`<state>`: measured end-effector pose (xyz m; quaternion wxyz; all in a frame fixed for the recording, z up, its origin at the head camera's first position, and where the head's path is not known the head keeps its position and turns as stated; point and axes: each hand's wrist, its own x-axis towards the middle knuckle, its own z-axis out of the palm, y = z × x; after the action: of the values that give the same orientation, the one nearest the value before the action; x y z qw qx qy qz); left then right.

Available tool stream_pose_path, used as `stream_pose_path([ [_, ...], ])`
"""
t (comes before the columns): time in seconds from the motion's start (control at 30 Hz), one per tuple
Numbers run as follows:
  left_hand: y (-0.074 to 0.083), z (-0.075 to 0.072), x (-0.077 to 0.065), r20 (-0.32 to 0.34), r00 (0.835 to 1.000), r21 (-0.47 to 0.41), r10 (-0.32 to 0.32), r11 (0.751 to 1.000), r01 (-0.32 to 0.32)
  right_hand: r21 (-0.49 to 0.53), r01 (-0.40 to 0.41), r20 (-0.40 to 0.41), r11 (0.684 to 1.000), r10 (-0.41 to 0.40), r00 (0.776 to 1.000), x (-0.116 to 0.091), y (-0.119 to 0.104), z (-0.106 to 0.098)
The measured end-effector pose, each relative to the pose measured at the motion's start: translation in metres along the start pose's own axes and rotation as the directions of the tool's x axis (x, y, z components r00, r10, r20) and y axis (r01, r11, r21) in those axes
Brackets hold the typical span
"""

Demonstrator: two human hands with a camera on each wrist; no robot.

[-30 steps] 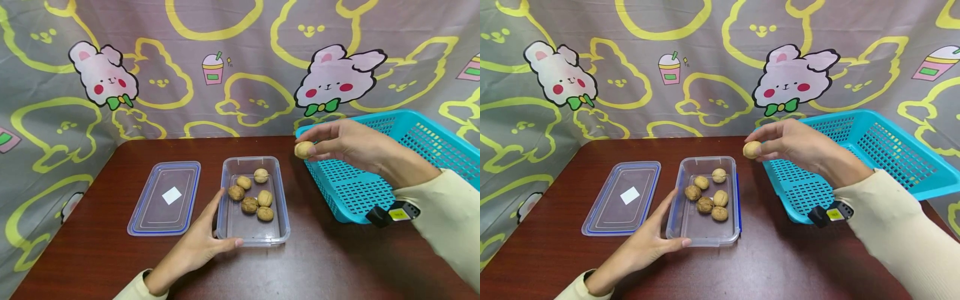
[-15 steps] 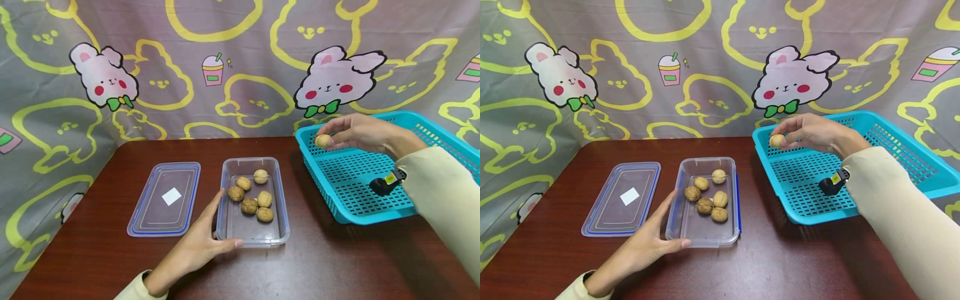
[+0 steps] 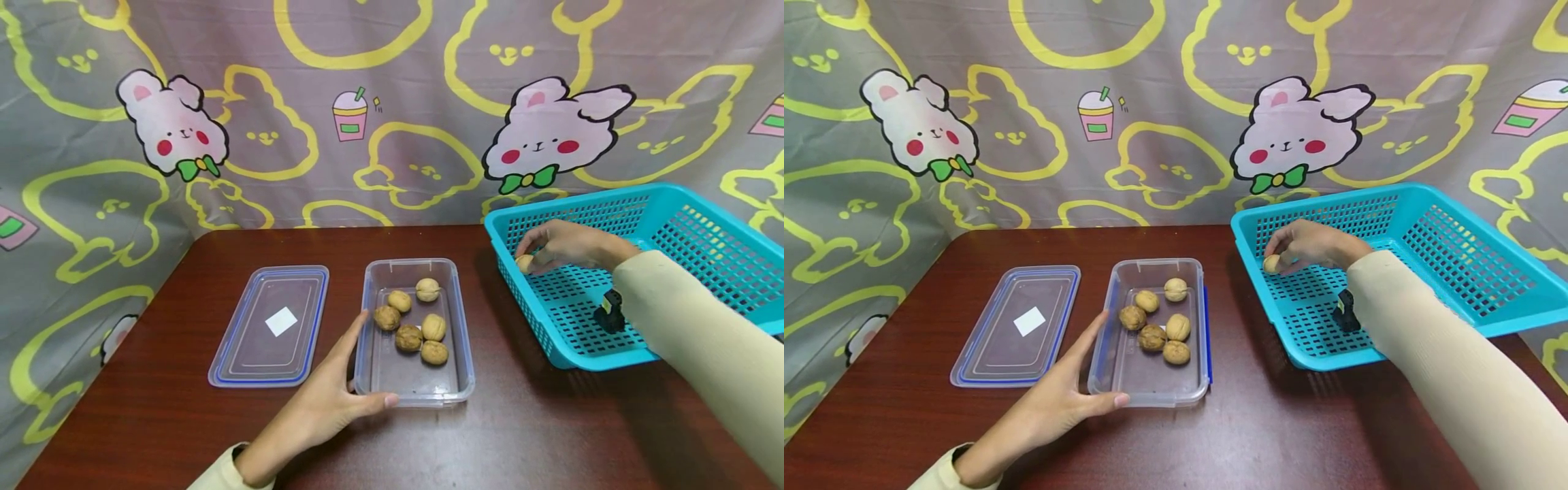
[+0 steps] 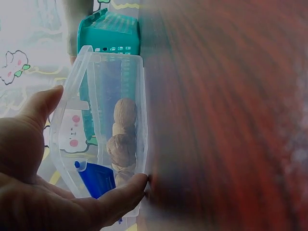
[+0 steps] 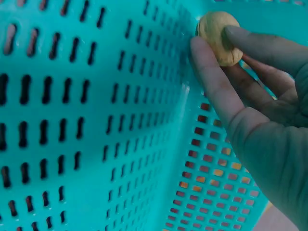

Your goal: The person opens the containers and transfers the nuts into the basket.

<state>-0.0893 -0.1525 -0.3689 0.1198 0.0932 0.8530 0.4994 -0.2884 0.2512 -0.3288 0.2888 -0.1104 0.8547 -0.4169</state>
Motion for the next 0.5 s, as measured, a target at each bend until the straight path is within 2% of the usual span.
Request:
stream_pose_path([
  [0.33,0.0001,0.0006,-0.0001,-0.002,1.0,0.003,0.0,1.0,0.0,-0.078,-0.032,-0.062,0.996,0.027,0.998,0.0039,0.0012,0.0075],
  [0.5,0.0003,0.0006,0.0003,0.0,1.0,0.007,0.003,1.0,-0.003,-0.152,-0.054,-0.093,0.987,0.04,0.995,0.0041,0.0002,0.0076],
])
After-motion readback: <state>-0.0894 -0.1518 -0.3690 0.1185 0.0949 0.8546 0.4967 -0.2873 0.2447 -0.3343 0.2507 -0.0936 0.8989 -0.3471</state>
